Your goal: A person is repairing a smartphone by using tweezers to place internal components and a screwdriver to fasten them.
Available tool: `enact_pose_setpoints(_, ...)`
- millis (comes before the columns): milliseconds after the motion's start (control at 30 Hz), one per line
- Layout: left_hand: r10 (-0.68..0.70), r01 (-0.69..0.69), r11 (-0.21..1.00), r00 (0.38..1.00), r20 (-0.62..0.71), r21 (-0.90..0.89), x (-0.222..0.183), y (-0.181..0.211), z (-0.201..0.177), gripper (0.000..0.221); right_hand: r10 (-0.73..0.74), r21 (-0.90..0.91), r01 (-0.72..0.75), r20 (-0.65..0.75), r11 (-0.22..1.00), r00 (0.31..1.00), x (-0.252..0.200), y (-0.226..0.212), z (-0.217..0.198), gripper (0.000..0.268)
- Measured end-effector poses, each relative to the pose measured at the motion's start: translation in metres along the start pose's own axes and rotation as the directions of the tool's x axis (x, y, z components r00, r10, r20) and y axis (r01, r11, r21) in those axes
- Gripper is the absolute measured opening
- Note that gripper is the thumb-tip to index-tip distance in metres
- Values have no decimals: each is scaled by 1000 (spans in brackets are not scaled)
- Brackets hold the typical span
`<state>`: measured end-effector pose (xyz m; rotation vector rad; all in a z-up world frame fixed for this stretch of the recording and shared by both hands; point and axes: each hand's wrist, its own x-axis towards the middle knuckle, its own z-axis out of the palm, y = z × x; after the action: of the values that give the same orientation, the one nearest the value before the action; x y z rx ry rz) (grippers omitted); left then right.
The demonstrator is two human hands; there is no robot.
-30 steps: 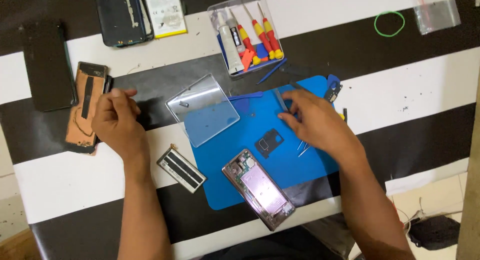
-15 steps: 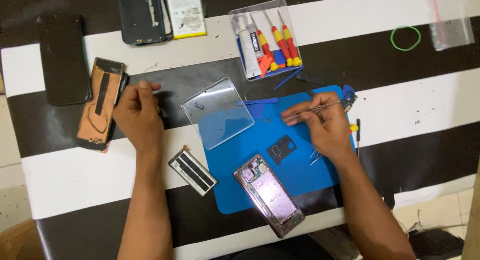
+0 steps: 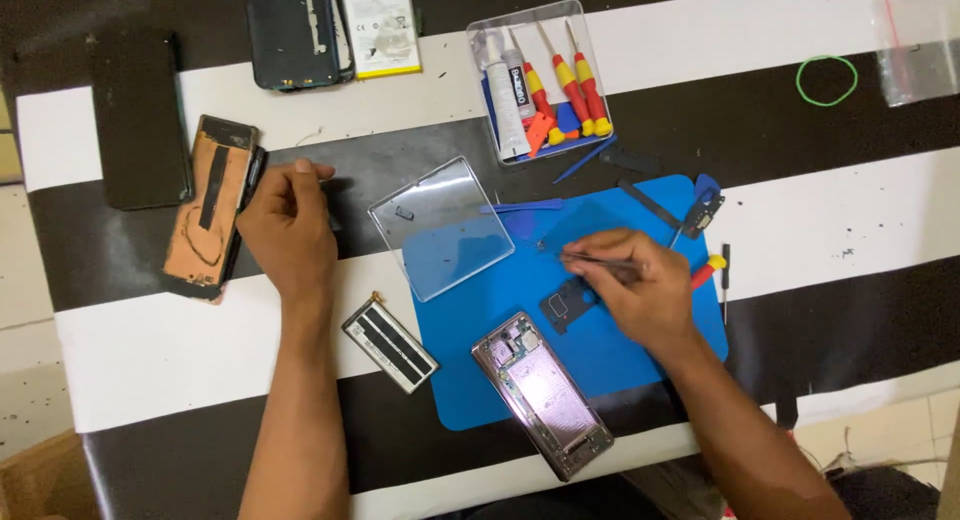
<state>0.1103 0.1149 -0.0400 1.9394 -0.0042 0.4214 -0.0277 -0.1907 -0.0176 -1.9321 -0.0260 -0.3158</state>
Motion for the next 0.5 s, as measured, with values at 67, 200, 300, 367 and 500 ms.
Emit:
enact_pose_setpoints(67, 10, -10, 1000, 1000, 0, 8, 2, 1, 0, 31, -36, -1, 36, -21, 999, 999, -1, 3, 1, 12)
enact_pose_setpoints(200, -7, 7, 1000, 1000, 24, 0, -2, -1, -1, 30, -82, 57, 88, -95, 995, 992, -5, 5, 1, 17)
enact_pose_setpoints(300, -1, 1, 1000, 1000, 22, -1, 0, -2, 2, 30, -111, 35, 113, -67, 993, 992, -3, -1, 2, 15)
enact_pose_setpoints(367, -5, 5, 1000, 1000, 18, -1, 1, 0, 2, 30, -121, 21, 123, -67, 992, 990, -2, 0, 2, 15)
enact_pose_setpoints(500, -8, 8, 1000, 1000, 20, 21, 0, -1, 2, 29, -130, 5, 131, -59, 991, 990, -2, -2, 4, 17)
